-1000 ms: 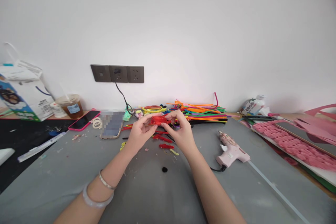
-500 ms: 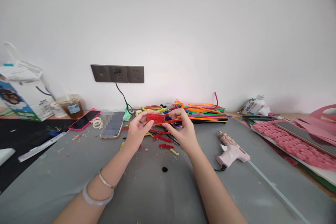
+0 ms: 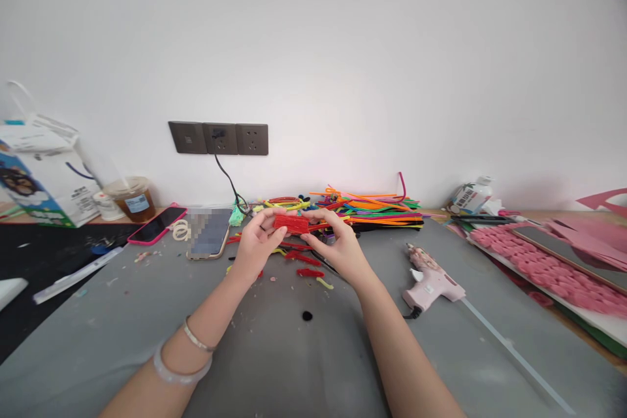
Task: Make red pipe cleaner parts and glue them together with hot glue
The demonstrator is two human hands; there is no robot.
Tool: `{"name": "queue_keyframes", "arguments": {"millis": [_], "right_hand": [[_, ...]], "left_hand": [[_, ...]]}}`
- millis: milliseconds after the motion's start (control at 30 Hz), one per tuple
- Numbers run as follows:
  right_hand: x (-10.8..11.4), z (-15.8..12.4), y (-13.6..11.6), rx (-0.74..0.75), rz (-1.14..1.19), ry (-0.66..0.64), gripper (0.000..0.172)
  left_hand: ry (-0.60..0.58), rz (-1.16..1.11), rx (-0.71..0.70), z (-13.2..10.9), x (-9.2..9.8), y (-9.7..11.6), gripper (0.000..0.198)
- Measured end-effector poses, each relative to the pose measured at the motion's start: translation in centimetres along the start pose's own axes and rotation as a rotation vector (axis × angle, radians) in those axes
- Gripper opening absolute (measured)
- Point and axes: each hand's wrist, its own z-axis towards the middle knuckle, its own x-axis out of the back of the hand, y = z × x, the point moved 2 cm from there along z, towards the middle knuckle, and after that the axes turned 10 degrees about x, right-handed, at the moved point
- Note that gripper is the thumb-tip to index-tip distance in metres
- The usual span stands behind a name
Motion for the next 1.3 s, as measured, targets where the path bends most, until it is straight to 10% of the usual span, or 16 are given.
{"name": "queue_keyframes", "arguments": {"millis": [1300], "right_hand": [[-1.2,0.0,0.1,-0.082,0.368,-0.057,0.015]], "left_hand": [[-0.064,-0.049,-0.005,-0.3,-0.4,0.4,0.038]]}}
